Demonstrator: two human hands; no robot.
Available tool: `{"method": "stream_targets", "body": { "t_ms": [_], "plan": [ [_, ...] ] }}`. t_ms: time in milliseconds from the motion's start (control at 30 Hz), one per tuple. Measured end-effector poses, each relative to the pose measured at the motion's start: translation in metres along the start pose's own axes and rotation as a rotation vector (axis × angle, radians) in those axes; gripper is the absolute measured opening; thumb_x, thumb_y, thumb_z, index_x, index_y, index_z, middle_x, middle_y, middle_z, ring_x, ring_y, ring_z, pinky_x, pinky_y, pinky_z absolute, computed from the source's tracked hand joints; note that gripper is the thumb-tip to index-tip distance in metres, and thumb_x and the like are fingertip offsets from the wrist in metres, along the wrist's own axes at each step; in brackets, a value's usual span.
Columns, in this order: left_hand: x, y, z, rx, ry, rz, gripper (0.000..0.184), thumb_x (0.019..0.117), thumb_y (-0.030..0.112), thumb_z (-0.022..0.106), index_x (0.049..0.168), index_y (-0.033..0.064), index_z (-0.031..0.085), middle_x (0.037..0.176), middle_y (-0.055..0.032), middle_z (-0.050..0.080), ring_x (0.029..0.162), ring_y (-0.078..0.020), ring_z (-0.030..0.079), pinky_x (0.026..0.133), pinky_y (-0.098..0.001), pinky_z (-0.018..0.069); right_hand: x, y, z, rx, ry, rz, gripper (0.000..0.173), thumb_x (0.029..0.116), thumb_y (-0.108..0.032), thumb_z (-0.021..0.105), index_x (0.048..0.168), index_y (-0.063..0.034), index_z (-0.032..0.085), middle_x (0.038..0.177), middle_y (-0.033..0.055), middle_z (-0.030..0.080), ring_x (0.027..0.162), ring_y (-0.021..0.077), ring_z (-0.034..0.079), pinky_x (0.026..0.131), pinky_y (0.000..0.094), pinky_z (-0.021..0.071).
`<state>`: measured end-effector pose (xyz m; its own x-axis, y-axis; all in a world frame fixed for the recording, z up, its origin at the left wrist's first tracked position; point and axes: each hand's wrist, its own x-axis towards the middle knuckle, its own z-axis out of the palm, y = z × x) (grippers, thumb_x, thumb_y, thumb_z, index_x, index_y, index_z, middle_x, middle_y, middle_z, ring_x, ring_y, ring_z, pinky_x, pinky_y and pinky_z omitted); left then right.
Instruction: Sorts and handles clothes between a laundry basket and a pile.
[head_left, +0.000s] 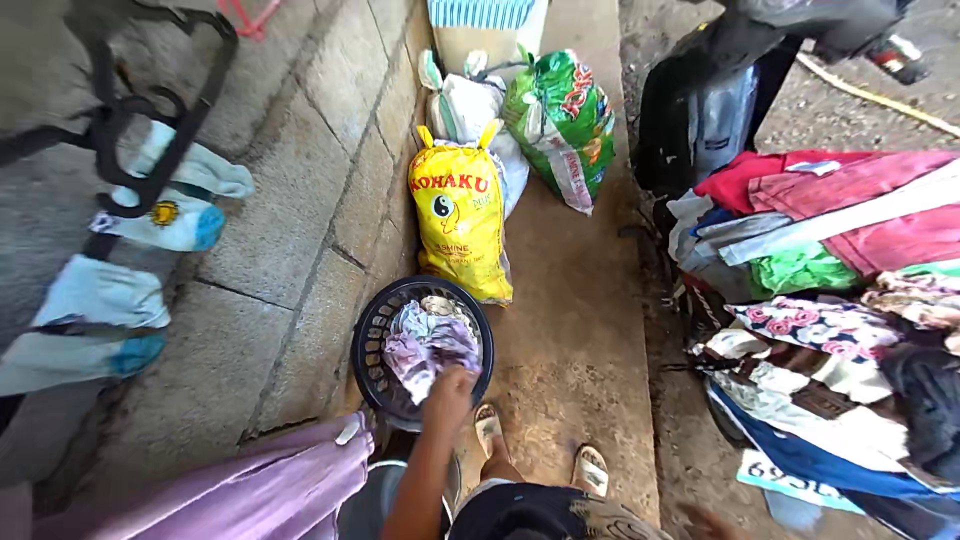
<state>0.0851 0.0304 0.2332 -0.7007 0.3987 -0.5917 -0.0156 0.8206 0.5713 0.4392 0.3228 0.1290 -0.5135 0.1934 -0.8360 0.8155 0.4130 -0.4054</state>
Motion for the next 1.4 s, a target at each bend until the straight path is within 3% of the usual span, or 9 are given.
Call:
{"method": "stream_targets", "body": {
  "t_ms": [133,233,533,667,900,1133,1233,1300,1400],
  "plan": [
    [-0.038,0.058,0.077,-0.056,-0.249,0.311,0.032,0.1061,0.014,0.048,0.121,-0.0041,0.071,0.139,-0.0208,0.062,0.134,-0.0298,0.056,0.117,-0.0446,0.0398,-0.009,-0.066,-0.028,-0.019,0.215,-0.311,0.082,0.0946,-0.019,0.074,0.159,0.0031,0.028,0.153,0.0365,0.041,0.134,0.0522,0.051,0.112,0.0626,0.0415],
    [-0.064,0.089,0.116,-0.166,-0.354,0.461,0.032,0.1056,0.011,0.048,0.118,-0.0079,0.071,0.134,-0.0249,0.064,0.131,-0.0334,0.058,0.115,-0.0461,0.0413,-0.015,-0.092,-0.033,-0.077,0.344,-0.562,0.093,0.0823,-0.022,0.086,0.156,0.0047,0.035,0.155,0.0356,0.039,0.134,0.0536,0.050,0.109,0.0658,0.0437],
    [-0.094,0.101,0.143,-0.303,-0.477,0.366,0.036,0.1076,0.019,0.050,0.134,-0.0006,0.064,0.138,-0.0200,0.062,0.131,-0.0277,0.058,0.114,-0.0453,0.0416,-0.043,-0.077,-0.035,0.037,0.215,-0.482,0.036,0.0974,-0.010,0.064,0.127,0.0113,0.063,0.120,0.0331,0.067,0.117,0.0487,0.064,0.105,0.0662,0.0443],
    [-0.102,0.098,0.152,-0.334,-0.481,0.284,0.041,0.1085,0.023,0.049,0.142,0.0023,0.057,0.140,-0.0202,0.061,0.130,-0.0291,0.059,0.113,-0.0478,0.0422,-0.066,-0.076,-0.043,0.117,0.152,-0.395,0.039,0.1017,-0.008,0.055,0.135,0.0122,0.055,0.126,0.0326,0.064,0.123,0.0447,0.061,0.109,0.0617,0.0426],
    [-0.117,0.079,0.165,-0.173,-0.477,0.272,0.044,0.1085,0.028,0.050,0.142,0.0011,0.057,0.141,-0.0232,0.059,0.134,-0.0347,0.055,0.115,-0.0535,0.0379,-0.078,-0.069,-0.029,0.555,0.169,-0.432,0.041,0.1021,-0.007,0.050,0.139,0.0106,0.046,0.119,0.0181,0.065,0.105,0.0112,0.065,0.097,0.0332,0.0531],
    [-0.135,0.058,0.165,-0.218,-0.428,0.220,0.047,0.1086,0.032,0.049,0.143,0.0008,0.055,0.139,-0.0240,0.060,0.133,-0.0360,0.055,0.115,-0.0549,0.0380,-0.081,-0.072,-0.022,0.645,0.084,-0.470,0.026,0.1053,-0.011,0.050,0.123,0.0072,0.055,0.094,0.0025,0.069,0.084,0.0009,0.067,0.083,0.0248,0.0575],
    [-0.135,0.047,0.169,-0.222,-0.411,0.200,0.048,0.1082,0.032,0.049,0.144,-0.0001,0.055,0.138,-0.0245,0.061,0.132,-0.0366,0.056,0.114,-0.0553,0.0390,-0.073,-0.067,-0.020,0.429,0.165,-0.475,0.029,0.1011,-0.015,0.059,0.118,0.0070,0.065,0.110,0.0123,0.069,0.102,0.0109,0.066,0.094,0.0325,0.0541],
    [-0.134,0.045,0.171,-0.171,-0.428,0.181,0.049,0.1088,0.033,0.048,0.144,-0.0002,0.054,0.139,-0.0246,0.060,0.133,-0.0369,0.056,0.115,-0.0557,0.0384,-0.067,-0.063,-0.021,0.246,0.206,-0.494,0.038,0.0988,-0.017,0.064,0.123,0.0116,0.065,0.139,0.0341,0.053,0.133,0.0409,0.051,0.113,0.0531,0.0400],
    [-0.131,0.044,0.175,-0.100,-0.468,0.181,0.049,0.1095,0.034,0.046,0.144,0.0003,0.055,0.140,-0.0246,0.059,0.135,-0.0374,0.054,0.115,-0.0570,0.0366,-0.065,-0.059,-0.017,0.178,0.251,-0.465,0.038,0.1004,-0.021,0.063,0.124,0.0090,0.067,0.144,0.0372,0.047,0.138,0.0478,0.044,0.115,0.0561,0.0360]
  ]
}}
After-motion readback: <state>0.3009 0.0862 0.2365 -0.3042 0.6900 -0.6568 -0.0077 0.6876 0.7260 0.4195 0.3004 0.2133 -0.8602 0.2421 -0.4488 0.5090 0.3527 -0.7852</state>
